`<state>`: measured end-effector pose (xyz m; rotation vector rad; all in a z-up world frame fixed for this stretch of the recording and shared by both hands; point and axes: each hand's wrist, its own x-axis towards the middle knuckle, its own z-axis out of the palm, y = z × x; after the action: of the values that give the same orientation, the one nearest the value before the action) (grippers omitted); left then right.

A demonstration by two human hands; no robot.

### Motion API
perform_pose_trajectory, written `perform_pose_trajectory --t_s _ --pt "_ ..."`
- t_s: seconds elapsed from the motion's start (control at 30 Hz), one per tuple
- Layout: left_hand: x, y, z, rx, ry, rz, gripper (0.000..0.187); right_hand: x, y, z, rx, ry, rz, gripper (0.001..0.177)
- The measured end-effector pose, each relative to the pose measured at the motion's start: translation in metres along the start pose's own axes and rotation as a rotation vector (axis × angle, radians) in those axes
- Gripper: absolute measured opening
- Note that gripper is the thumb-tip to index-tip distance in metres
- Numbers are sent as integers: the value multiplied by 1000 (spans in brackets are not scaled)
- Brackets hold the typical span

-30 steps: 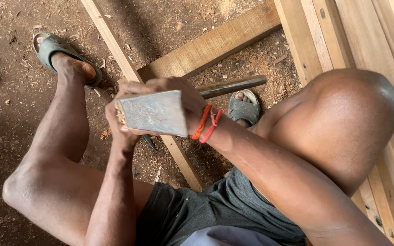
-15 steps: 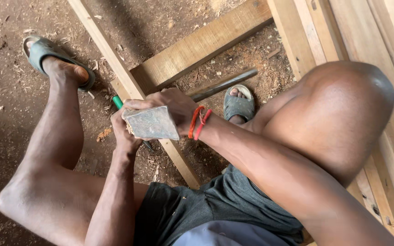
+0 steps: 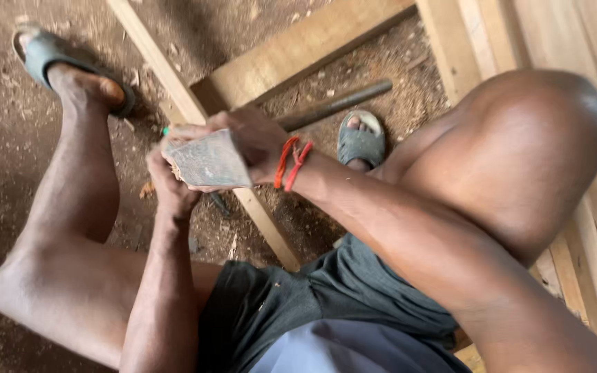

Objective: The person carves a hole in a wooden plank using a chisel and a hammer. They clear away wood chips from the workspace by hand as they work.

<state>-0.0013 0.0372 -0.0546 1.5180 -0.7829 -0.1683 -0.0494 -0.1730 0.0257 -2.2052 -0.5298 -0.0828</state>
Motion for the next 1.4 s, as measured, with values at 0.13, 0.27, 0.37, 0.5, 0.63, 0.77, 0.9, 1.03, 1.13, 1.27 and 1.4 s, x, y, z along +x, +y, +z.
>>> perform_pose_trajectory --t_s 0.13,0.27,0.37,0.5,0.63,0.77,0.9,1.03,1.13,1.27,1.4 --pt "-16 0 -9 6 29 -170 46 -4 -12 7 -68 -97 36 81" --pt "-6 -34 11 14 -114 -46 37 -8 7 11 -154 -56 37 80" --pt "-4 -35 12 103 16 -267 12 -6 16 8 -59 -69 113 66" --pt "14 42 -12 150 225 -139 19 9 7 -8 211 249 -96 62" --pt "39 104 -20 -13 415 -133 28 9 -4 -52 328 250 -111 63" --pt "43 102 -25 15 517 -322 23 12 -17 -61 369 279 -17 74" --pt "38 57 -41 288 533 -607 20 4 3 -46 224 287 63 92" --pt "23 14 -48 339 581 -970 40 -15 42 -4 365 269 319 84" --pt "16 -8 -52 412 539 -1095 62 -24 67 9 606 271 432 74" --pt "15 -28 -57 401 438 -1151 52 -23 76 4 567 265 431 66" --pt "18 -52 -62 496 342 -1238 61 -21 73 -4 630 252 440 65"
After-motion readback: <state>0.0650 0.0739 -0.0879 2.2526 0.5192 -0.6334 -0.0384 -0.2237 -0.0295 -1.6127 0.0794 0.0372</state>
